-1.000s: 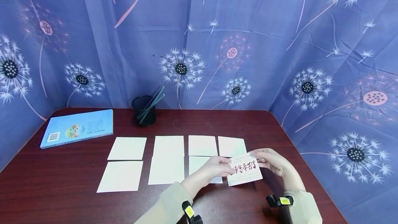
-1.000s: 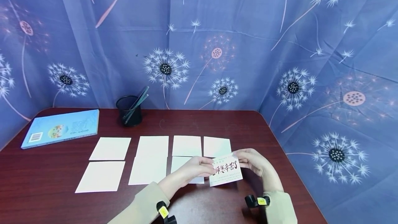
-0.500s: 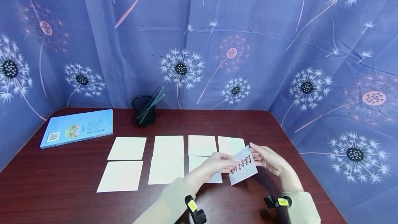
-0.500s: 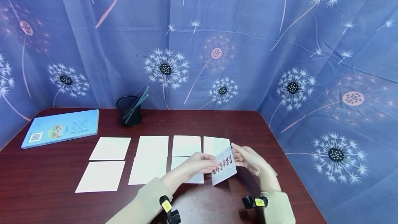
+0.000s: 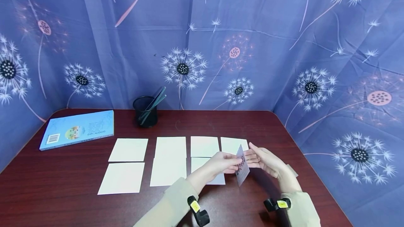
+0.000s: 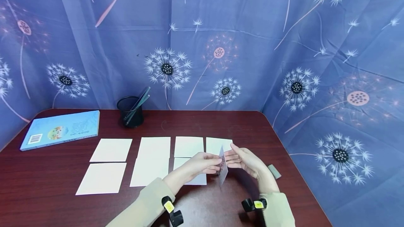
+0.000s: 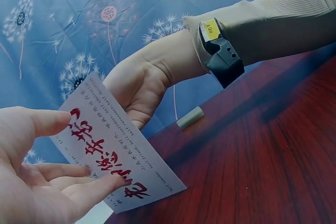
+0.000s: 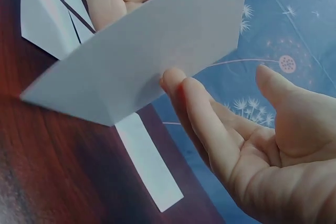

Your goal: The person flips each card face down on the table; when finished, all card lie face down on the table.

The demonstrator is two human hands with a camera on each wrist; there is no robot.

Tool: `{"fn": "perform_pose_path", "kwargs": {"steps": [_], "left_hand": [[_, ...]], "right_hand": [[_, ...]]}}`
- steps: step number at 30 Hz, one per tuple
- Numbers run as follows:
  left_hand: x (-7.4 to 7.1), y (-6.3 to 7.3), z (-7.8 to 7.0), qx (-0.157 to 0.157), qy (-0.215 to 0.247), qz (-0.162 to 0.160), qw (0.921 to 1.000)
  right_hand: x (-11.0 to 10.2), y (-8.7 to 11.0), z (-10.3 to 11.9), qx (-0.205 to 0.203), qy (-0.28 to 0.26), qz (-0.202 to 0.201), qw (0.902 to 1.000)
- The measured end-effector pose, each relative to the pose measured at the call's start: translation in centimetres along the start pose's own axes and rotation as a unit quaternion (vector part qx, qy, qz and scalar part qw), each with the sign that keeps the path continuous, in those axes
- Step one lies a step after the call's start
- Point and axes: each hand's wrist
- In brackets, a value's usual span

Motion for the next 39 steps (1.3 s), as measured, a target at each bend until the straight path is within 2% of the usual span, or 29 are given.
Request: {"fn": "perform_pose_path", "kwargs": {"steps": [5,15,22,29,39], "left_hand": [[-0.3,0.1,0.0,-0.001,0.003,-0.006,1.0000],[-0.7,0.4,0.0,0.002,0.016,-0.017,0.9997],[-1.1,0.5,0.1,0.009,0.033,-0.060,0.9976],[-1.2,0.3,1.0,0.003,0.043,-0.101,0.9940],[-0.9,0.2,2.2,-0.005,0.016,-0.133,0.9909]], "right_hand": [[0.1,-0.3,-0.3,-0.001,0.007,0.002,1.0000],[0.0,-0.6,-0.6,-0.002,-0.026,0.033,0.9991],[-0.4,-0.5,-0.7,-0.001,-0.012,0.027,0.9996],[-0.8,-0.3,-0.8,0.004,-0.011,0.016,0.9998],[-1.3,-0.4,-0.6,0.003,-0.022,-0.005,0.9997]]}}
Point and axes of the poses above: each hand's wrist, its own y-axis away from the middle knuckle, its own x-axis out of the palm, z = x × y, and after that the axes turned 12 degrees about -y, right-handed
